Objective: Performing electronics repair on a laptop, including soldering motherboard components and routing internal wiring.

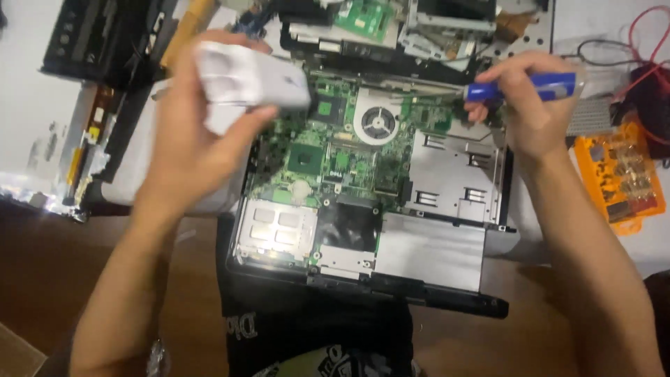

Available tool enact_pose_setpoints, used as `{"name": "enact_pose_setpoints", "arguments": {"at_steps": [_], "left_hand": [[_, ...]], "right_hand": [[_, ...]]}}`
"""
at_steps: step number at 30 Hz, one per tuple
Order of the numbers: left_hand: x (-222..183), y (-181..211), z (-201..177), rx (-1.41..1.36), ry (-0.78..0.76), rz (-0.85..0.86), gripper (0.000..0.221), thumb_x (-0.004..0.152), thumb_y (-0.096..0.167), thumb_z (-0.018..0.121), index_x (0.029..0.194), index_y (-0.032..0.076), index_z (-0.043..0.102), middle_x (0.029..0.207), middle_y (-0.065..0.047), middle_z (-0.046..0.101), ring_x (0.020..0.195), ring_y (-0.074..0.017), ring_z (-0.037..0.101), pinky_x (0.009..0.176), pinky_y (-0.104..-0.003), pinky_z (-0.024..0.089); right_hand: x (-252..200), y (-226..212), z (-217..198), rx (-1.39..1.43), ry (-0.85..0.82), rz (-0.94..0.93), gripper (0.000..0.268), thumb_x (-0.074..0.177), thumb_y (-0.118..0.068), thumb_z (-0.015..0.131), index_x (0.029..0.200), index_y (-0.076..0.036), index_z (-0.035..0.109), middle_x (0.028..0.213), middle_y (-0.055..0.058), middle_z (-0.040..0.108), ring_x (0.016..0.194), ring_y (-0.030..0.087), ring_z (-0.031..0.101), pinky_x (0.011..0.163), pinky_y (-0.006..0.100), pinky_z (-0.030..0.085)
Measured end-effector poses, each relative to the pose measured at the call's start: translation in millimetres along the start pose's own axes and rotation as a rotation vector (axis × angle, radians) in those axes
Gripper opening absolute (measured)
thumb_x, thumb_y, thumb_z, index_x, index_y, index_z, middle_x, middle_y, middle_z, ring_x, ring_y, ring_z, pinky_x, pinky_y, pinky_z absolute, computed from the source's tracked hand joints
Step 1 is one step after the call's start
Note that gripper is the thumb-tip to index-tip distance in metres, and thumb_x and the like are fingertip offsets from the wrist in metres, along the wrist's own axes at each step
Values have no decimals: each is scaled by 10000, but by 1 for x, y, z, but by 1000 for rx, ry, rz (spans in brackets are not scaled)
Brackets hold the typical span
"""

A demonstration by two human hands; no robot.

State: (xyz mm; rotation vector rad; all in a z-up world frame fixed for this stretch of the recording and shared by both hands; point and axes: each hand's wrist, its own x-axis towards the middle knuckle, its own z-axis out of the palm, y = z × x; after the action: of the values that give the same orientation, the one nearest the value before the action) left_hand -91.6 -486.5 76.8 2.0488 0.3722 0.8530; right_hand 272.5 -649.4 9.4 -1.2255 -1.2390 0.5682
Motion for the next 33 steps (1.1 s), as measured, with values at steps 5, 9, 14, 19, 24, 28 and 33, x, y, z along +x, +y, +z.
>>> {"name": "enact_pose_setpoints", "arguments": {"at_steps": [5,9,14,19,24,28,33], "left_hand": [[6,26,-14,206,-315,-257,558,965,201,659,1407,77,343,1283,-155,639,983,-228,698,575,-248,589],[10,25,-1,195,-469,-229,506,995,346,554,1364,28,419,1149,-90,663,901,-148,691,671,-240,603],[23,39,23,83,-430,-101,413,1004,202,562,1347,16,425,1173,-109,636,976,-167,659,747,-255,598],[42,42,44,298,-590,-57,491,1054,269,578,1402,44,315,853,-51,597,544,-145,519,426,-274,453],[52,56,77,293,-670,-158,637,1011,198,588,1514,32,235,992,-156,763,487,-141,684,310,-185,517],[50,56,95,340,-714,-193,643,1011,241,609,1527,69,265,914,-118,733,523,-146,668,344,-204,538],[53,52,91,369,-720,-290,712,1047,356,499,1603,42,185,686,-85,646,401,-140,564,332,-273,461]], "right_hand": [[1,-4,3,-11,-23,-21,288,1151,-219,586,1009,22,654,858,203,661,686,265,705,556,265,570],[-1,-8,5,-41,-23,2,318,1152,-251,586,1030,35,650,859,209,658,701,271,705,578,280,578],[4,7,-5,-18,-108,-97,274,1166,-197,552,1038,24,652,883,200,681,703,250,725,566,239,593],[3,-5,-1,-117,-136,-146,310,1179,-147,503,1046,107,619,884,267,660,717,301,708,580,287,569],[3,-7,1,-57,-104,-108,254,1162,-97,525,1035,95,634,868,246,664,667,274,681,574,284,563],[1,4,-5,-16,-92,-115,266,1154,-159,542,1053,63,646,876,229,676,676,263,700,565,252,573],[4,-14,1,12,-62,-97,300,1141,-113,479,998,87,651,774,204,649,615,269,670,554,284,555]]}}
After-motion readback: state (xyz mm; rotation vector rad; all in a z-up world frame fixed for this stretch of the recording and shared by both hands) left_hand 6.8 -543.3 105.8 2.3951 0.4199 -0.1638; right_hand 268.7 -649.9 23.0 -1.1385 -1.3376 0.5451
